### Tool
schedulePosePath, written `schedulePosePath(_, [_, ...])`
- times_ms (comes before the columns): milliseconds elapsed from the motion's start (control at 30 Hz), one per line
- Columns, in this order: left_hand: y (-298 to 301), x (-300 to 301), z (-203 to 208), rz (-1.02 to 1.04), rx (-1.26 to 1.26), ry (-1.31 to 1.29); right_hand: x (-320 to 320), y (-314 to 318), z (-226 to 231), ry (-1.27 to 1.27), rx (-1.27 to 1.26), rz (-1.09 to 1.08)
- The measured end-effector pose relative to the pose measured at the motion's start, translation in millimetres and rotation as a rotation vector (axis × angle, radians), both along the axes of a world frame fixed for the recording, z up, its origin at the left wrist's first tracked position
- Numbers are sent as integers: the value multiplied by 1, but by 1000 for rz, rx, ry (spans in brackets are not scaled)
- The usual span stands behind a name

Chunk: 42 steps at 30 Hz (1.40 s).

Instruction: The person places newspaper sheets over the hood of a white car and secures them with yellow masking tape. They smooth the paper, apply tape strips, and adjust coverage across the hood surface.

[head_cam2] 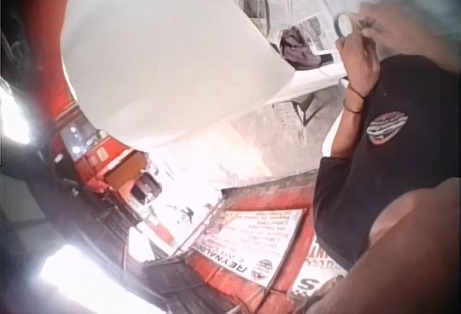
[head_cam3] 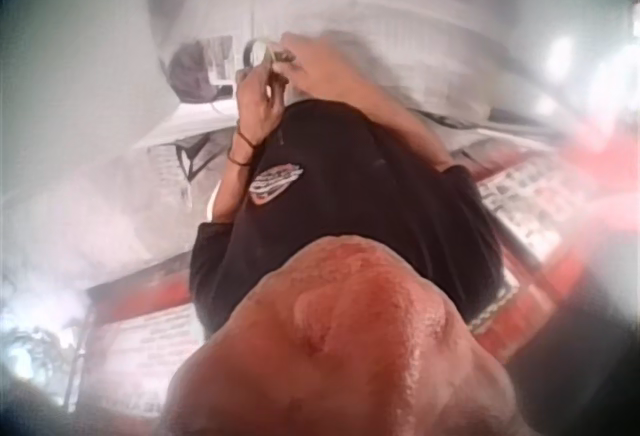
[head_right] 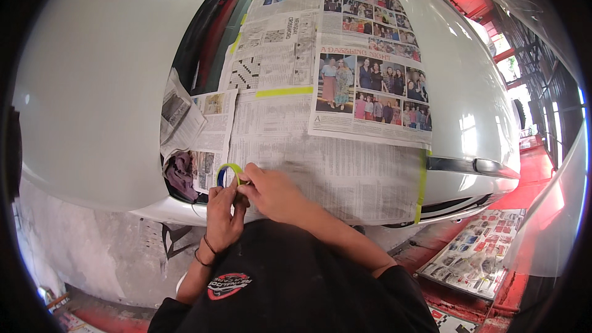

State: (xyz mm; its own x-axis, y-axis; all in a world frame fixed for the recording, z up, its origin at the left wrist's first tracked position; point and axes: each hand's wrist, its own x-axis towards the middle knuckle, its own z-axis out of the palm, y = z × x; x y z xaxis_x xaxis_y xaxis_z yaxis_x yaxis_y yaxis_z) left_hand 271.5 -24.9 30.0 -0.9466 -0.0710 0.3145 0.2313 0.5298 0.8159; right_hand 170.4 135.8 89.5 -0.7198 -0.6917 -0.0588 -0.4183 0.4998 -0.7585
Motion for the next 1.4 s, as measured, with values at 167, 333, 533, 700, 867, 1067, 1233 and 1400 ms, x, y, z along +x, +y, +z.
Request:
schedulePosePath(167, [-9,10,17,-90,63,-76,-2,8,-13,141,15,49])
schedulePosePath(333, [-18,9,18,-50,-35,-77,-2,0,-18,286,96,105])
schedulePosePath(533, [-45,-13,-10,146,90,-26,2,-5,-1,198,32,78])
schedulePosePath(700, [-74,-71,-56,643,691,-64,3,24,13,6,-138,-98])
schedulePosePath(867, [-10,-171,-25,408,87,-87,13,64,42,-237,-219,37])
schedulePosePath(1067, [39,-283,22,151,-232,-78,27,88,39,-316,-240,54])
schedulePosePath(1233, [76,-311,20,164,-333,-68,22,99,36,-387,-336,11])
schedulePosePath(1400, [92,-319,46,-5,-152,-377,13,99,30,-369,-370,78])
